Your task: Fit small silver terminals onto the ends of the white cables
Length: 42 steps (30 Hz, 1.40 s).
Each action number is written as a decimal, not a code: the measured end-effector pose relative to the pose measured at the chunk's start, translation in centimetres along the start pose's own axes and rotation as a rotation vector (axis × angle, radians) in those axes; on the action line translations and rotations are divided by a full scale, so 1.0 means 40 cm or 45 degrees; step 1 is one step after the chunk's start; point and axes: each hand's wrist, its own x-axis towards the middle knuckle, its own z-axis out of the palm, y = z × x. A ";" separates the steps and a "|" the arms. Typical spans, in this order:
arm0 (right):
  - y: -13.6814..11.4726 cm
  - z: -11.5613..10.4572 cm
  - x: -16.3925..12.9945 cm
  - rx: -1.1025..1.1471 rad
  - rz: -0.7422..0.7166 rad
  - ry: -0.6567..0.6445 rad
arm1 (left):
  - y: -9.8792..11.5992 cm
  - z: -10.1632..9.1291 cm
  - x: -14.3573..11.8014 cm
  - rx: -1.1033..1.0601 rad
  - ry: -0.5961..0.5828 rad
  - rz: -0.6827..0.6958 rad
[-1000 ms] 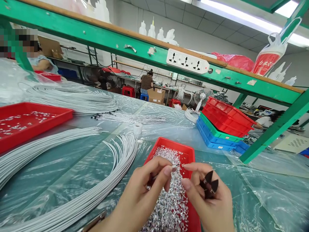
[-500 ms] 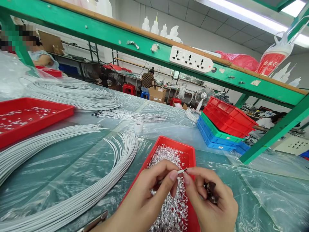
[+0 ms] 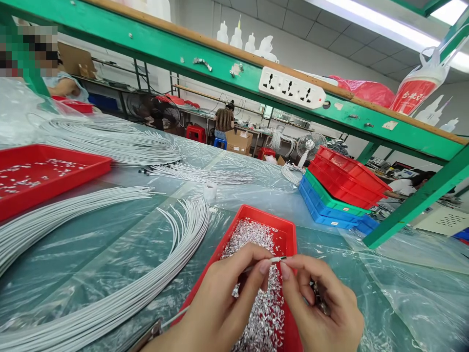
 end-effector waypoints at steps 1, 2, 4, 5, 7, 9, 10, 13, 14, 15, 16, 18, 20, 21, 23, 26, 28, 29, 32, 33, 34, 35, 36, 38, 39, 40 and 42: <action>0.000 0.001 0.000 0.005 0.006 0.001 | -0.002 0.001 -0.001 0.023 0.011 0.025; 0.000 0.001 0.000 0.014 0.013 0.001 | -0.004 0.001 -0.001 0.045 0.018 0.048; -0.001 0.003 0.000 0.043 0.037 0.002 | -0.008 0.003 -0.002 0.084 0.037 0.082; -0.001 0.004 0.000 0.062 0.052 0.003 | -0.009 0.004 -0.002 0.100 0.047 0.097; -0.002 0.006 -0.001 0.097 0.086 0.012 | -0.009 0.005 -0.003 0.124 0.068 0.124; -0.002 0.008 -0.001 0.109 0.123 0.030 | -0.008 0.007 -0.004 0.146 0.088 0.141; -0.002 0.008 -0.001 0.110 0.139 0.037 | -0.008 0.007 -0.004 0.159 0.098 0.146; -0.004 0.009 0.000 0.135 0.186 0.035 | -0.007 0.009 -0.008 0.198 0.124 0.146; -0.005 0.010 -0.001 0.156 0.207 0.028 | -0.008 0.009 -0.009 0.208 0.129 0.145; -0.006 0.010 -0.001 0.180 0.231 0.021 | -0.009 0.009 -0.010 0.216 0.133 0.150; -0.007 0.010 -0.001 0.204 0.257 0.018 | -0.010 0.009 -0.011 0.224 0.139 0.158; -0.010 0.010 -0.003 0.237 0.303 0.020 | -0.013 0.009 -0.011 0.238 0.155 0.172; -0.012 0.011 -0.003 0.250 0.344 0.031 | -0.013 0.009 -0.010 0.251 0.167 0.187; -0.013 0.011 -0.003 0.255 0.364 0.034 | -0.012 0.009 -0.009 0.256 0.171 0.193; -0.015 0.012 -0.002 0.267 0.405 0.040 | -0.010 0.010 -0.010 0.267 0.173 0.203; -0.020 0.012 -0.002 0.310 0.464 0.044 | -0.014 0.011 -0.009 0.313 0.197 0.249; -0.027 0.011 -0.005 0.383 0.522 -0.002 | -0.025 0.012 -0.002 0.369 0.257 0.297; -0.031 0.010 -0.007 0.429 0.545 -0.039 | -0.032 0.011 0.004 0.388 0.296 0.307; -0.038 0.000 -0.007 0.487 0.576 -0.116 | -0.048 0.004 0.025 0.316 0.334 0.210; -0.035 -0.006 -0.004 0.467 0.585 -0.112 | -0.049 0.000 0.030 0.253 0.307 0.140; -0.029 -0.013 0.002 0.430 0.598 -0.102 | -0.046 -0.003 0.034 0.182 0.264 0.065; -0.020 -0.021 0.009 0.385 0.611 -0.098 | -0.040 -0.007 0.036 0.102 0.217 -0.005; -0.007 -0.030 0.018 0.348 0.616 -0.117 | -0.033 -0.011 0.036 0.013 0.168 -0.075; 0.024 -0.046 0.037 0.296 0.598 -0.182 | -0.017 -0.016 0.034 -0.200 0.075 -0.206; 0.040 -0.051 0.045 0.292 0.584 -0.211 | -0.011 -0.017 0.034 -0.316 0.029 -0.270; 0.055 -0.055 0.051 0.287 0.578 -0.207 | -0.006 -0.017 0.034 -0.428 -0.012 -0.333; 0.077 -0.057 0.059 0.283 0.574 -0.167 | -0.002 -0.016 0.037 -0.607 -0.081 -0.428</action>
